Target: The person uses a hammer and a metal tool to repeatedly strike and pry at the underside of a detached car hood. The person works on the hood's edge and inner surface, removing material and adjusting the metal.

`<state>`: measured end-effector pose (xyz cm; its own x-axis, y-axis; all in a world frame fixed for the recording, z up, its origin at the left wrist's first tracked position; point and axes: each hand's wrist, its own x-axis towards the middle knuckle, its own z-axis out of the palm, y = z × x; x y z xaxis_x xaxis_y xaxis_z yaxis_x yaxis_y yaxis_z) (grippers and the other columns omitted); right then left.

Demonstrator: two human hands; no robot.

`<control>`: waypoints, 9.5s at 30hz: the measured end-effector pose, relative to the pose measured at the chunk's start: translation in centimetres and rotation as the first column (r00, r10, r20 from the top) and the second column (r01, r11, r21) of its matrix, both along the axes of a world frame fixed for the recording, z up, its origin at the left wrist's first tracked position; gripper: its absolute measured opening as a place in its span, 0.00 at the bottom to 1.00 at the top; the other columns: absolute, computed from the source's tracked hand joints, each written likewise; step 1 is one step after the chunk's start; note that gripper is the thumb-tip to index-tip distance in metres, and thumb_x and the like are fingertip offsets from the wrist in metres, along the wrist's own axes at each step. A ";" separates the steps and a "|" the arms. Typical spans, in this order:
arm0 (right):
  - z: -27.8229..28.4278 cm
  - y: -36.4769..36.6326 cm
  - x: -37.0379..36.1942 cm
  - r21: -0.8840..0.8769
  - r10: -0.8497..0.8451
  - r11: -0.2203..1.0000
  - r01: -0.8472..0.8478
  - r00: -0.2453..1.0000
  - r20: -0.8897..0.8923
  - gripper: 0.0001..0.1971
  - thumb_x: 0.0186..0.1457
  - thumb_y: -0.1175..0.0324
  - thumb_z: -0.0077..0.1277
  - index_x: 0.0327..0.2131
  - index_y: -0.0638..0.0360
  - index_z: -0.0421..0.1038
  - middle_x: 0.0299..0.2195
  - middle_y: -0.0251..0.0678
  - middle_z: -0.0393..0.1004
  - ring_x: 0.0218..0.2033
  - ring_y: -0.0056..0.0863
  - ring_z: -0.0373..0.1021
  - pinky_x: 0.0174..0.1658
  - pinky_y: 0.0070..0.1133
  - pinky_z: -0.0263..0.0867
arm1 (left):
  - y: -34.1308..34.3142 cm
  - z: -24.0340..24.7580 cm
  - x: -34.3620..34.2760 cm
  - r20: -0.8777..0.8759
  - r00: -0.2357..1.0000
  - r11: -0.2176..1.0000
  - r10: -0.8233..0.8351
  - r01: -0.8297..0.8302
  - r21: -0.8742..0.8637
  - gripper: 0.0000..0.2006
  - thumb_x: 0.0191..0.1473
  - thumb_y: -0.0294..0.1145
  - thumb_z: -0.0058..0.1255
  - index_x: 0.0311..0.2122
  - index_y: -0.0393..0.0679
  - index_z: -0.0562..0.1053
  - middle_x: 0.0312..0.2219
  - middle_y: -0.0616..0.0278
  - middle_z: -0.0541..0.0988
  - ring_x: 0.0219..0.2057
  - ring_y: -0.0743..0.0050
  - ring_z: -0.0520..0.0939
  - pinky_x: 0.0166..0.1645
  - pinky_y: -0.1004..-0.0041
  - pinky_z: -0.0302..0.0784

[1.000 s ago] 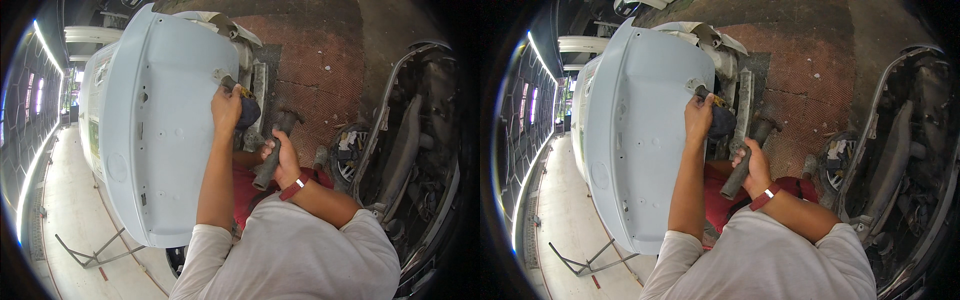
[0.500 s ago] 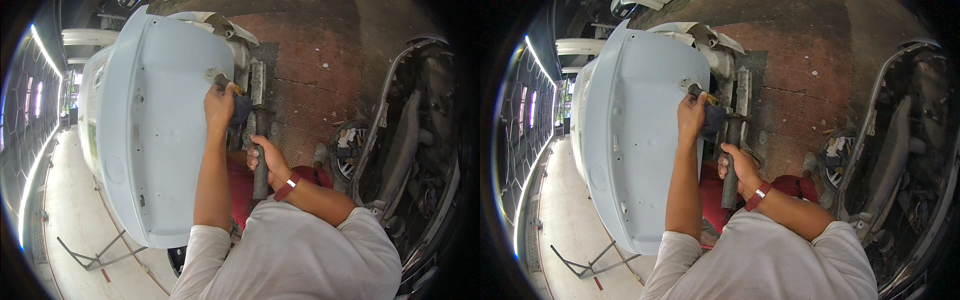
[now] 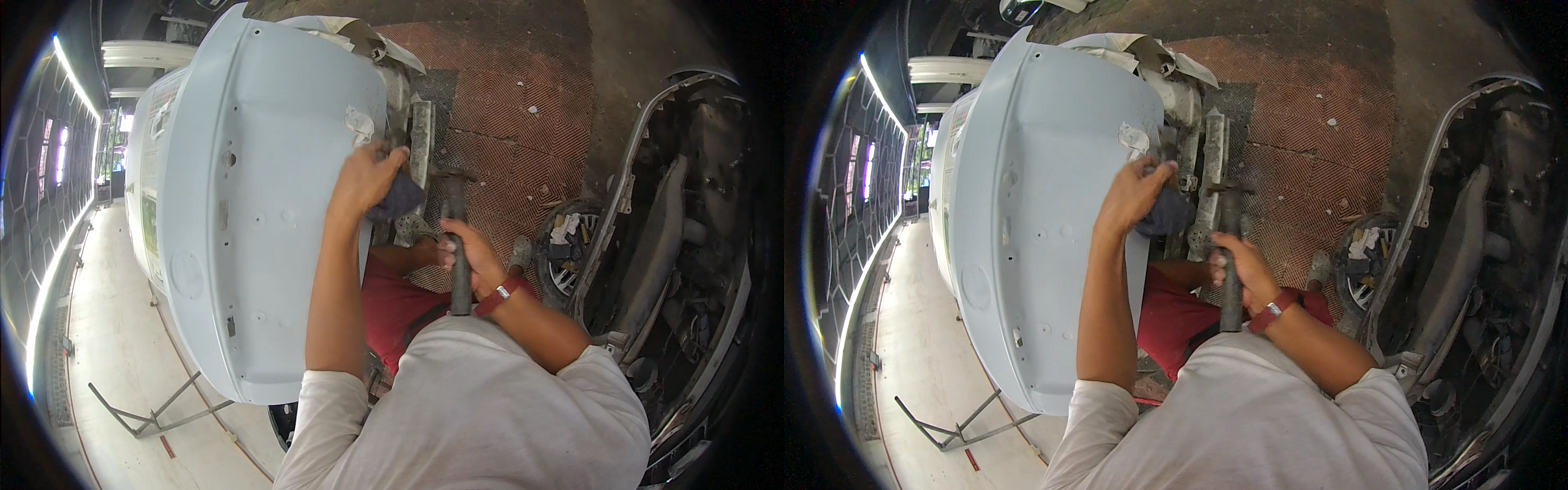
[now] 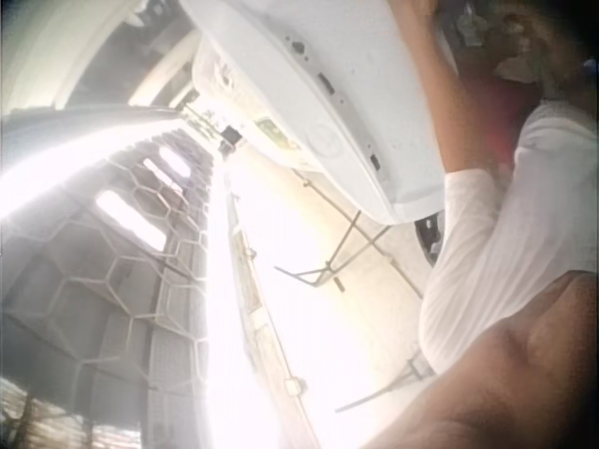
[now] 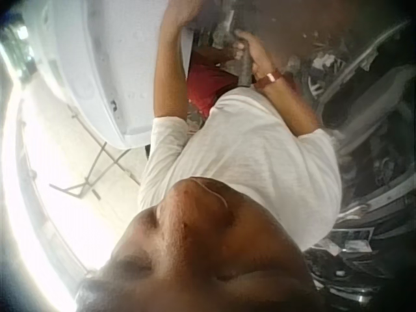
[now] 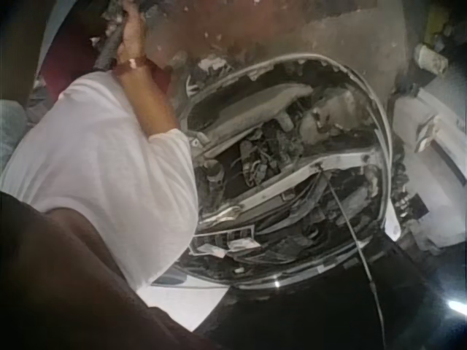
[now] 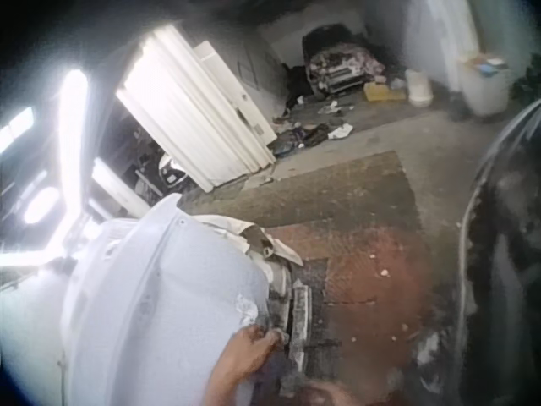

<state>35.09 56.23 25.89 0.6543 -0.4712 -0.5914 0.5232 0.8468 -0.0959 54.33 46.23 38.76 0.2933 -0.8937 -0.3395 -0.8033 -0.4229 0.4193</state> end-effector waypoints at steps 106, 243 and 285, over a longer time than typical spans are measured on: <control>-3.4 0.2 -5.2 -0.112 -0.056 0.994 0.010 0.907 -0.417 0.13 0.63 0.62 0.60 0.41 0.51 0.65 0.20 0.27 0.67 0.16 0.21 0.65 0.17 0.22 0.63 | 6.4 2.3 2.1 -0.649 0.745 0.936 0.156 -0.321 -0.143 0.28 0.57 0.32 0.62 0.64 0.45 0.75 0.37 0.60 0.82 0.42 0.74 0.82 0.49 0.73 0.78; 1.2 -3.2 -10.0 -0.534 -0.162 0.532 -0.657 0.540 -0.826 0.21 0.64 0.54 0.59 0.42 0.66 0.69 0.23 0.43 0.72 0.24 0.35 0.71 0.32 0.34 0.67 | 6.0 -0.3 -1.7 0.187 0.982 0.867 -0.006 0.098 -0.488 0.23 0.57 0.32 0.57 0.59 0.47 0.78 0.42 0.46 0.82 0.41 0.48 0.85 0.48 0.59 0.80; 0.4 -1.0 -9.5 -0.560 -0.171 0.485 -0.671 0.556 -0.814 0.21 0.63 0.53 0.60 0.41 0.64 0.69 0.25 0.42 0.73 0.21 0.35 0.73 0.29 0.34 0.69 | 3.6 -7.9 -4.4 0.311 0.935 0.868 0.171 0.007 -0.497 0.28 0.70 0.38 0.47 0.72 0.51 0.61 0.46 0.43 0.81 0.41 0.39 0.85 0.42 0.49 0.81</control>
<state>25.56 55.28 26.28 0.3898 -0.8476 -0.3599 -0.3250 0.2391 -0.9150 49.96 49.84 30.90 0.3887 -0.8840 0.2599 -0.9026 -0.3087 0.3000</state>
